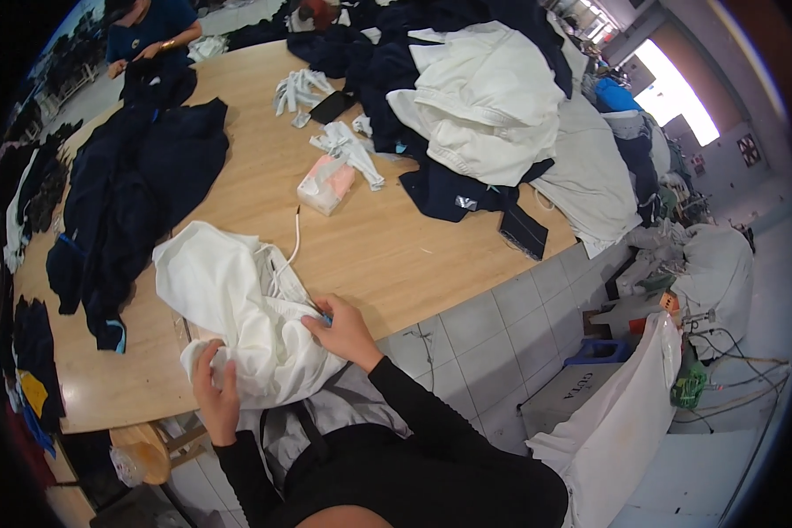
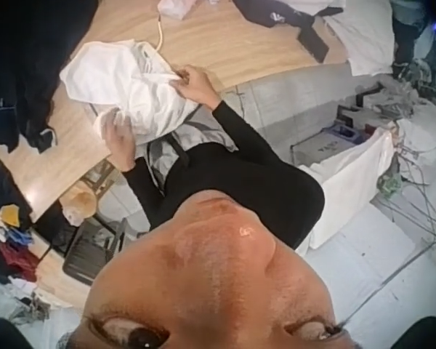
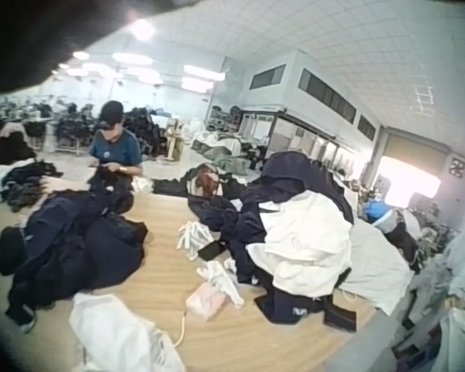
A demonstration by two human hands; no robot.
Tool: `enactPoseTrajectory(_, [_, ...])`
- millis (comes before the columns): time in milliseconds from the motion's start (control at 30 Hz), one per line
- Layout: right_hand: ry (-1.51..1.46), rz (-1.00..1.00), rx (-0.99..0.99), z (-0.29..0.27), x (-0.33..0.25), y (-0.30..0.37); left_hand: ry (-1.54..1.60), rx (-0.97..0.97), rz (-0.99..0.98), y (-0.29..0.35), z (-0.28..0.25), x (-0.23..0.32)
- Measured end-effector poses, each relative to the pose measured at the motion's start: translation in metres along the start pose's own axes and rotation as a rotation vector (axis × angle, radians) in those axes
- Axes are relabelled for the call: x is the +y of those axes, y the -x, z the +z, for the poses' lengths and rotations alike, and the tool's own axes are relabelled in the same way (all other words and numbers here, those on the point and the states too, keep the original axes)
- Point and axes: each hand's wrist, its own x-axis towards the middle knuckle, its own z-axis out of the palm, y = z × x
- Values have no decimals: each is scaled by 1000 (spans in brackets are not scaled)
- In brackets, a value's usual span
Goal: Trimming excess threads and inspecting the waistband of white athletic shorts at a factory workbench.
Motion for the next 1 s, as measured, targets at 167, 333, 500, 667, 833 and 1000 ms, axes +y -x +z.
enactPoseTrajectory(167, [159,14,56,-4,20,-9,-86,-63,47,1,1,17])
enactPoseTrajectory(333, [126,193,-17,-31,31,-5,-181,-16,107,-4,17,22])
enactPoseTrajectory(500, [-4,276,-152,-19,20,-5,-201,18,90,8,38,-26])
enactPoseTrajectory(667, [-186,225,-90,-40,30,-6,-46,482,-152,-6,-45,-19])
enactPoseTrajectory(833, [-145,213,-115,-40,30,-5,-265,595,-31,-8,-61,-35])
enactPoseTrajectory(1000, [-18,201,-260,-6,-4,0,-330,333,-86,7,1,-59])
